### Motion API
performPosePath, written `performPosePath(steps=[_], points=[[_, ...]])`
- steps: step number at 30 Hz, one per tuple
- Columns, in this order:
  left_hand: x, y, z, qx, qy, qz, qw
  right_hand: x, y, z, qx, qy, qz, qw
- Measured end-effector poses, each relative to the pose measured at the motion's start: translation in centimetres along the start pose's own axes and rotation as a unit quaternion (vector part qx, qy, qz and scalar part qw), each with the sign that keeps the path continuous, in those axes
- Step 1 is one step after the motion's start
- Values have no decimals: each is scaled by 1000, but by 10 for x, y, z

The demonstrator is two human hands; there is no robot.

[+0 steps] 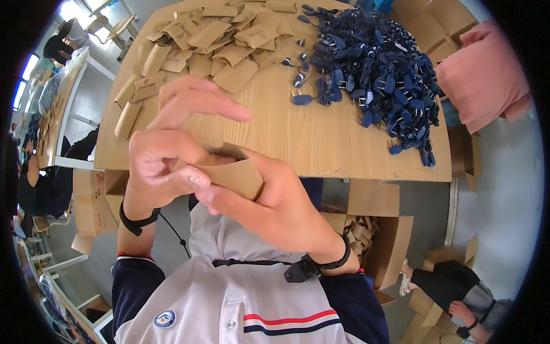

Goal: Placing shoelaces or straps into small cardboard sleeves and folding them closed.

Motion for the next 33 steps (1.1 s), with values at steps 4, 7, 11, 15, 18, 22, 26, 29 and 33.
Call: performPosePath(steps=[4, 7, 11, 15, 18, 22, 26, 29, 33], points=[[-8, 0, 4, 6, -59, 77, 995, 4, 2, -5, -11, -57, -11, 998], [-10, -7, 6, 65, -52, 5, 997, 13, 4, -7, -11, -160, -96, 982], [-18, -17, 17, 190, -166, -120, 960, 15, 10, 3, 204, -386, -189, 880], [-30, -20, 22, 269, -275, -165, 908, 11, 10, 15, 261, -467, -114, 837], [-71, -27, 22, 408, -536, 50, 737, 15, 6, 14, 218, -469, 5, 856], [-87, -39, 19, 397, -582, 32, 709, 15, 3, 6, 189, -445, 71, 872], [-25, -26, 13, 146, -78, -135, 977, 31, 7, -11, 58, -133, -47, 988], [-52, -28, -9, -66, 245, -106, 961, 27, 3, -14, 168, -91, -60, 980], [-60, -20, -8, -128, 205, -220, 945, 28, 8, -12, 202, -85, -80, 972]])
Point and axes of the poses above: each hand's wrist, its own y-axis towards the middle knuckle, its own x-axis out of the back of the hand, z = x × y, the point moved 6 cm from there along y, towards the middle knuckle, and after that the axes turned 3 degrees about -y, right-handed, at the moved point
